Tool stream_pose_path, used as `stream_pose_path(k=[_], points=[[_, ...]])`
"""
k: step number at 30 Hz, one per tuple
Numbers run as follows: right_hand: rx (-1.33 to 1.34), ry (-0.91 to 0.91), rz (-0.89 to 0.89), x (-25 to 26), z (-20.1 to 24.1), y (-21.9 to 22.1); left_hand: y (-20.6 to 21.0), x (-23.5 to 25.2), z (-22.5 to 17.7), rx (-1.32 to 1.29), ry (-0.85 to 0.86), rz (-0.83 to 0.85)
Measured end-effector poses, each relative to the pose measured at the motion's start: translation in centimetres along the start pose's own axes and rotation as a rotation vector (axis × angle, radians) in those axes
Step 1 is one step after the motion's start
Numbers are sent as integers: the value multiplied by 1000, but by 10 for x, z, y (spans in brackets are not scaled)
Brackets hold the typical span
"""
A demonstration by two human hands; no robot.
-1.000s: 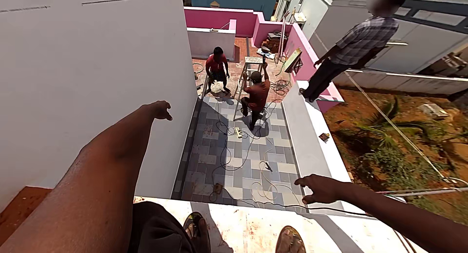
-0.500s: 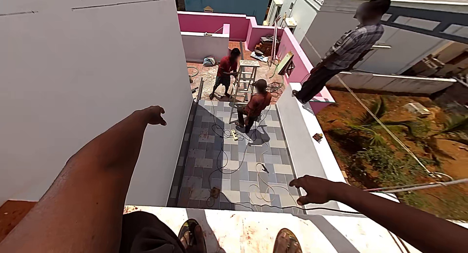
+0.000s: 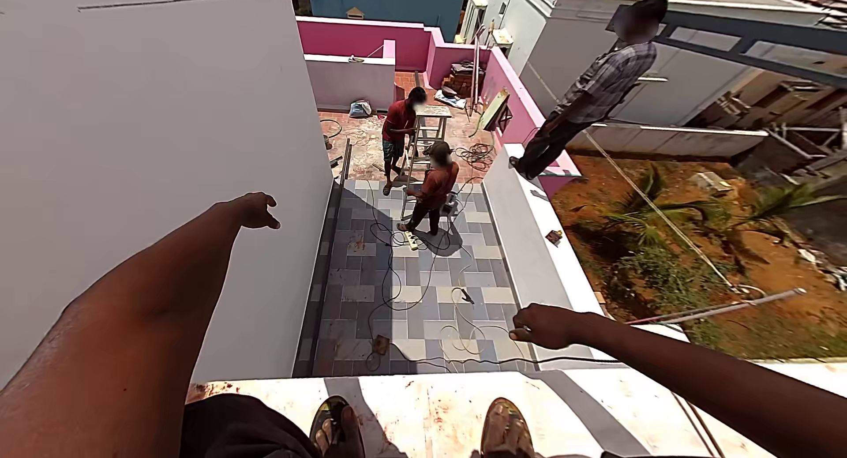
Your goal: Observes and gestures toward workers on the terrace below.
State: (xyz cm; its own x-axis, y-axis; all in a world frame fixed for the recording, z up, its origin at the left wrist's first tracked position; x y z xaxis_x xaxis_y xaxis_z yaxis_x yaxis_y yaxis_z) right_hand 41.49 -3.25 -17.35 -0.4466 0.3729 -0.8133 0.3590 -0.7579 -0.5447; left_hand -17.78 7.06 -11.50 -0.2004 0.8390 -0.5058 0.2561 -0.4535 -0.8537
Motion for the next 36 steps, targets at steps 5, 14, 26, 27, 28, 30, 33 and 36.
stream_pose_path(k=[5,14,26,27,28,30,33,36], points=[[-43,14,15,-3,3,-1,-1,-2,1,-15,4,-14],[19,14,0,-2,2,-2,2,6,8,-12,19,-31],[-17,55,-39,-4,4,-6,0,1,6,8,-3,-13],[-5,42,-59,-4,3,-6,0,0,5,9,-4,-10],[14,26,-66,-2,1,-6,0,0,5,9,-5,-10],[23,1,-74,1,-2,-4,0,1,4,12,-10,-13],[21,-5,-41,3,-3,-1,0,3,6,0,-11,-17],[23,11,-9,3,-2,1,-1,1,3,-3,-17,-11]])
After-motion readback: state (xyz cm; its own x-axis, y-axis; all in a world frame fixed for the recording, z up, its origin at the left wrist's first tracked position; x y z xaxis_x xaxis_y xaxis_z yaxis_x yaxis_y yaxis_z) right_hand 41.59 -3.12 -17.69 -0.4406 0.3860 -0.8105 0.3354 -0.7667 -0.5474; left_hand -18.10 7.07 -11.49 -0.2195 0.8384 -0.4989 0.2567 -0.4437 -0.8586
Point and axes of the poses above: each hand's wrist, its own x-axis towards the middle knuckle, its own y-axis out of the palm, z = x × y, the point moved 6 cm from there along x, towards the middle knuckle, and after that the axes turned 5 degrees about -z, right-handed, at the moved point
